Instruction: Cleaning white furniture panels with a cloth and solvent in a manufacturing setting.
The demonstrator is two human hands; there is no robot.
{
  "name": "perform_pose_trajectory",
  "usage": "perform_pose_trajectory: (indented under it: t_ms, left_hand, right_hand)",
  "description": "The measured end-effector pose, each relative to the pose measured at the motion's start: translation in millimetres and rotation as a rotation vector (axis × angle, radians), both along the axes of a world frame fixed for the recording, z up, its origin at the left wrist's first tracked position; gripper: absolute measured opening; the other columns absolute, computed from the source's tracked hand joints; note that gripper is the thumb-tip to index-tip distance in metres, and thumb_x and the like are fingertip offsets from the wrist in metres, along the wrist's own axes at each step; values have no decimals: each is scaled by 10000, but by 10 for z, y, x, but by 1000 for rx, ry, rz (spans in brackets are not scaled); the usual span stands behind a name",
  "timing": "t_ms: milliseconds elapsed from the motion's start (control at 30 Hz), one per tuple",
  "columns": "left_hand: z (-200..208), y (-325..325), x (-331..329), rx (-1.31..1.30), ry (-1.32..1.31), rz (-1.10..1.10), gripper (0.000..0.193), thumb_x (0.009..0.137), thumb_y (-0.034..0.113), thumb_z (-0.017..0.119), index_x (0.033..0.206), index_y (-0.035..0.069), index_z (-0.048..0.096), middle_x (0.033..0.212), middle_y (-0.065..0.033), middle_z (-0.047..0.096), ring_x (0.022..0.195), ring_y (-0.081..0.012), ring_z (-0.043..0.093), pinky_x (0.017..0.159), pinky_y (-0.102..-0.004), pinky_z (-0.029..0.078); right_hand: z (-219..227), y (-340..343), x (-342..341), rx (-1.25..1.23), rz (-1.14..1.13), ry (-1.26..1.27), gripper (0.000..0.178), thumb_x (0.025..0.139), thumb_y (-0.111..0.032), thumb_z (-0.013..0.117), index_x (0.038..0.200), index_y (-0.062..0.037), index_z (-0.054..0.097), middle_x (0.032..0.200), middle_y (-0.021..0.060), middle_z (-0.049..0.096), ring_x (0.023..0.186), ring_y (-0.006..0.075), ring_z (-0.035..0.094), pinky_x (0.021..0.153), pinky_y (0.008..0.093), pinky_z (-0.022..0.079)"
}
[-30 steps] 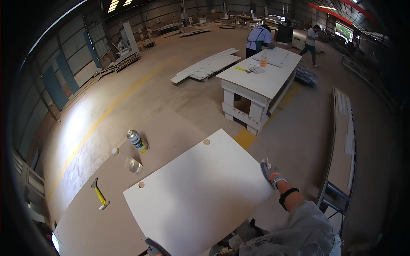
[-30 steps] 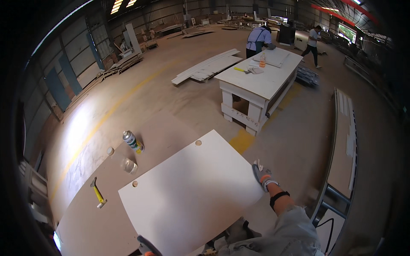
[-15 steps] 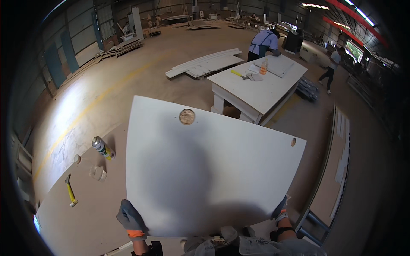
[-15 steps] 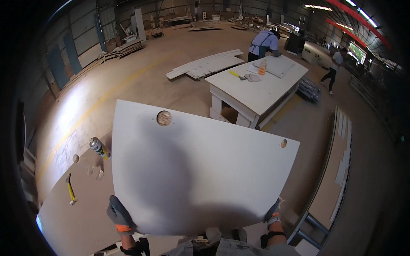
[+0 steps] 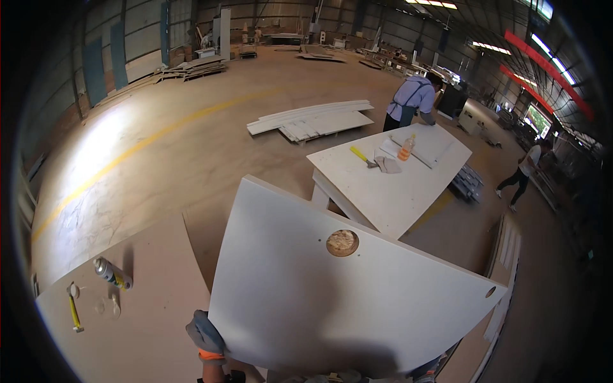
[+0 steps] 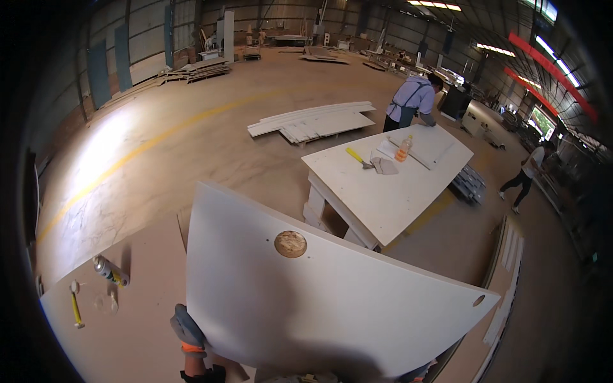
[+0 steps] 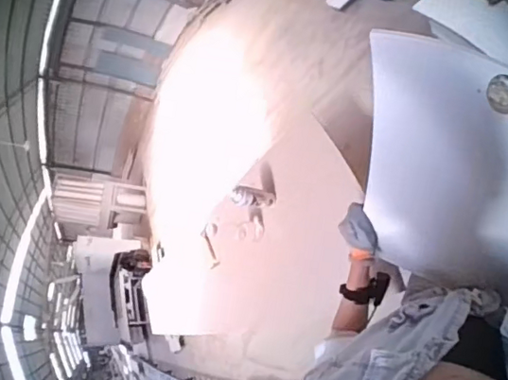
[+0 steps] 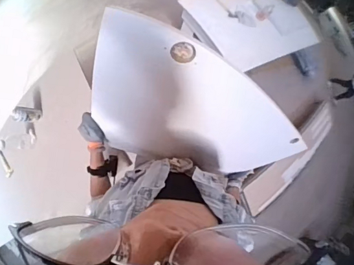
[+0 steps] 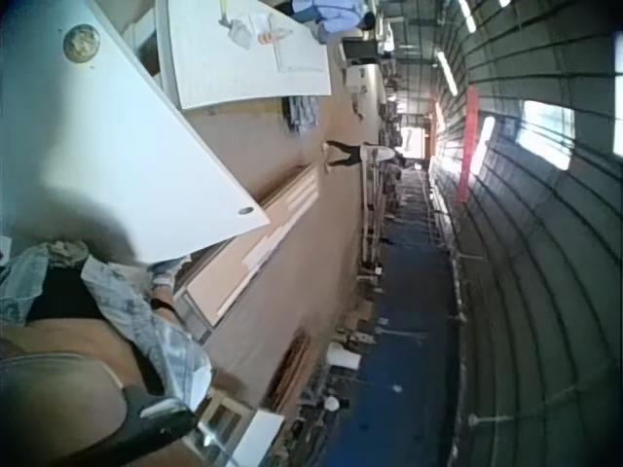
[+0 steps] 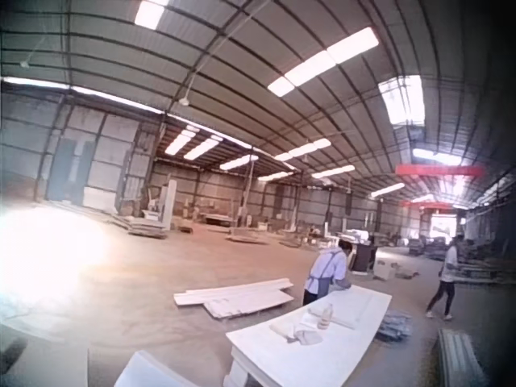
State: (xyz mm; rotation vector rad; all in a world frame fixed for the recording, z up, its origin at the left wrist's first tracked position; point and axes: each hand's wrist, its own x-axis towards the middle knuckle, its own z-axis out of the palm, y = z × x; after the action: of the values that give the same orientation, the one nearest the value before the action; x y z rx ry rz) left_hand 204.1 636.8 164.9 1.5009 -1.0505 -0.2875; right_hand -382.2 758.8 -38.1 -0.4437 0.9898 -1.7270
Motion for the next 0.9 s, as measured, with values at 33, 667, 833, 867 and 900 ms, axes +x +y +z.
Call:
perform_pose_trajectory:
  t_ms: [33,667,833,867,900]
  left_hand:
    - [-28,-201,11,-10,45,4,410,978,258,355,630,72,245,511,31,308,530,-47,299,429,-255,239]
    - [-409,-3561,1990,83,-645,359,438,849,301,523,1158,-8,554,1068,-158,606,921,-309,611,765,-393,493]
    - [-258,-4426,2538,-99,-651,425,509,881,415,503,1153,-13,551,1045,-145,613,910,-293,600,779,-401,489]
    - [-189,-4599,2662,-86,-637,458,497,884,411,505,1137,-12,561,1027,-146,617,899,-290,602,777,-398,488]
    - [-197,-4678,2800,-44,-637,467,484,886,407,508,1122,-11,571,1008,-146,622,887,-286,603,776,-394,488]
  right_hand:
    - [-12,-193,-53,-27,3,21,698,893,-630,282,1328,-96,397,1310,87,474,1171,309,463,969,441,407]
    - [630,-5057,1633,147,-129,189,666,943,-571,248,1367,-62,319,1305,109,468,1153,282,479,929,397,448]
    - [820,-6960,2294,304,64,809,525,978,-416,326,1333,-29,345,1188,114,557,1048,237,553,860,324,482]
    - [875,-7384,2526,172,40,796,508,974,-406,349,1309,-25,379,1148,112,575,1023,216,560,856,313,477]
    - [949,-7797,2767,42,8,785,491,970,-396,372,1285,-21,414,1108,109,592,998,195,567,851,302,473]
